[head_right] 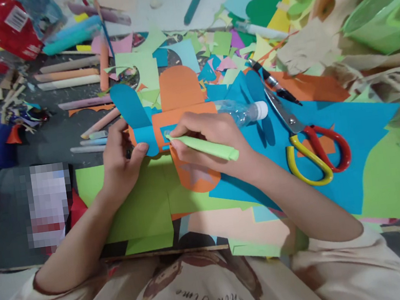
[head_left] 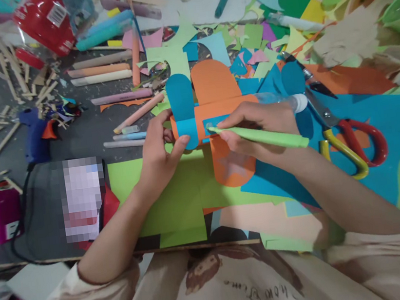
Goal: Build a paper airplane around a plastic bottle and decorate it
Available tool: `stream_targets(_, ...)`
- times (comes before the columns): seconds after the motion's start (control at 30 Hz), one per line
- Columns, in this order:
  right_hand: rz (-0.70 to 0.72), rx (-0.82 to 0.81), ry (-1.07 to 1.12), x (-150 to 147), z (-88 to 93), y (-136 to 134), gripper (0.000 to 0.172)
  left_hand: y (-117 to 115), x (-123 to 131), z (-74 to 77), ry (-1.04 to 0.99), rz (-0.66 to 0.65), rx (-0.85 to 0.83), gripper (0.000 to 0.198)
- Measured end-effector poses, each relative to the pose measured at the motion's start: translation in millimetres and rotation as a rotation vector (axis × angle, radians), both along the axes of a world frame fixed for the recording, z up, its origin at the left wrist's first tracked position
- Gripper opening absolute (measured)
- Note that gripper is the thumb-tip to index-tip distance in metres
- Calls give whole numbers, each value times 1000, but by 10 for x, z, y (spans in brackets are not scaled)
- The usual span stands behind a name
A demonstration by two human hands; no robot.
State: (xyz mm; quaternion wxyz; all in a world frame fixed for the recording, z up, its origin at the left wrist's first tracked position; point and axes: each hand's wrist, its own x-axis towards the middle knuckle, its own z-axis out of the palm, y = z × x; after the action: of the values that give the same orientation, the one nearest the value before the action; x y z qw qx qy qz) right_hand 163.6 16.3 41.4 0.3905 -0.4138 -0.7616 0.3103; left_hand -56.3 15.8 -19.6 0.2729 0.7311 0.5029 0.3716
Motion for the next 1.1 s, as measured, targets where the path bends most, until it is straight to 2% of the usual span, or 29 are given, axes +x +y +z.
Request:
stream_targets(0.2,64,-14,28,50,4,5,20,5,1,4,4,0,8,50)
stream_targets(0.43,-44,-22,69,19,12,-6,18,1,-1,7,-16,-2,-5,50)
stream_targets(0.8,43,-35,59,34,1,-5,17,9,9,5,-22,9,4,49)
stream_targets(0.93,-4,-74,104,33,-5,-9,16,8,10,23,-9,6,-8,50)
stream_targets(1.1,-24,-30,50,11,-8,-7,16,8,-2,14,-12,4,-7,51)
